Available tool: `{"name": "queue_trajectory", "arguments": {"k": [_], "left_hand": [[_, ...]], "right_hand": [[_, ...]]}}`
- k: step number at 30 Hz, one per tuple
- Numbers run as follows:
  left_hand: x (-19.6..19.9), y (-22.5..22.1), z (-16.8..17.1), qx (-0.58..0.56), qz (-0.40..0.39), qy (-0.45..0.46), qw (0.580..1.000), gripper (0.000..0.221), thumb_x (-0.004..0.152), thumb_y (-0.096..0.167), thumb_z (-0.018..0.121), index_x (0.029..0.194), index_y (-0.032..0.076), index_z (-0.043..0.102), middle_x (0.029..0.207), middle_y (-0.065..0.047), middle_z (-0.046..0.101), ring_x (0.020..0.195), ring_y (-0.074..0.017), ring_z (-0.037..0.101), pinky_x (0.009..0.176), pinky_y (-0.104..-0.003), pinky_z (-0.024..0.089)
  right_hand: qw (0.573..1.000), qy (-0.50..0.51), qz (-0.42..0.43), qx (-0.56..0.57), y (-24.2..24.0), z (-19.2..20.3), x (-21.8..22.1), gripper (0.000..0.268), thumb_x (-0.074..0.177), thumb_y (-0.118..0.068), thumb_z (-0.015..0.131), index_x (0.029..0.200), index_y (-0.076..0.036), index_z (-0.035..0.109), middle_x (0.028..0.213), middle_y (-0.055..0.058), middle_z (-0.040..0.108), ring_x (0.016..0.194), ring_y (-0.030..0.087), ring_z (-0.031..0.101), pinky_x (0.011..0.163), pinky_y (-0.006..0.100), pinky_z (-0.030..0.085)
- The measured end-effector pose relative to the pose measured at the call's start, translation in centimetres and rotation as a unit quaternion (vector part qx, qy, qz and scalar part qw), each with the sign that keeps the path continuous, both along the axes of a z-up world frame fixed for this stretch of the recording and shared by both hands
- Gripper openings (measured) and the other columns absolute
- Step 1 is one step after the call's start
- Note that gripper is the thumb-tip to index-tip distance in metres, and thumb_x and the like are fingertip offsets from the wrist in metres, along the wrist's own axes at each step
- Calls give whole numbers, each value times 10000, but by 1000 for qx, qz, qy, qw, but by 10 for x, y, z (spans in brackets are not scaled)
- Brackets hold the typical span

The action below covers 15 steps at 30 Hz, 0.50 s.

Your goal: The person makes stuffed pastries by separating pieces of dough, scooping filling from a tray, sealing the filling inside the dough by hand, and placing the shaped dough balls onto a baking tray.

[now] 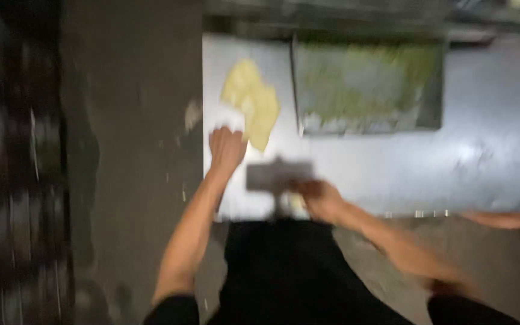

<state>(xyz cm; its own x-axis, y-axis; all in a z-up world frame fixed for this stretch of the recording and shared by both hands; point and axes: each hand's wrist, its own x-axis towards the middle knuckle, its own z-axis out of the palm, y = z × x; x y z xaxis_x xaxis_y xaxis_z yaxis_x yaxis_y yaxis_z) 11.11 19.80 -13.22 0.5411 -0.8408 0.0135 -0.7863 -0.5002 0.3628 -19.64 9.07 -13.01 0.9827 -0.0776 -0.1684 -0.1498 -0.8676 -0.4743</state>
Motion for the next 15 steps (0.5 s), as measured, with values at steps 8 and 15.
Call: {"name": "queue_trajectory", "arguments": {"k": [8,15], "left_hand": [[-42,117,23,-164,351,435,813,184,937,179,696,999,18,633,823,-124,677,640,-178,630,543,-329,516],[-86,114,53,-215,345,447,796,274,910,106,693,1163,5,725,1124,-107,745,904,-179,700,748,-288,551]], "right_hand": [[939,-195,-273,73,-254,140,113,542,866,-295,796,1336,-65,653,1182,129,732,984,235,728,857,374,565],[887,-335,-196,-249,-398,152,277,448,816,-119,714,1253,-25,723,1309,244,686,1132,498,574,911,575,437]]}}
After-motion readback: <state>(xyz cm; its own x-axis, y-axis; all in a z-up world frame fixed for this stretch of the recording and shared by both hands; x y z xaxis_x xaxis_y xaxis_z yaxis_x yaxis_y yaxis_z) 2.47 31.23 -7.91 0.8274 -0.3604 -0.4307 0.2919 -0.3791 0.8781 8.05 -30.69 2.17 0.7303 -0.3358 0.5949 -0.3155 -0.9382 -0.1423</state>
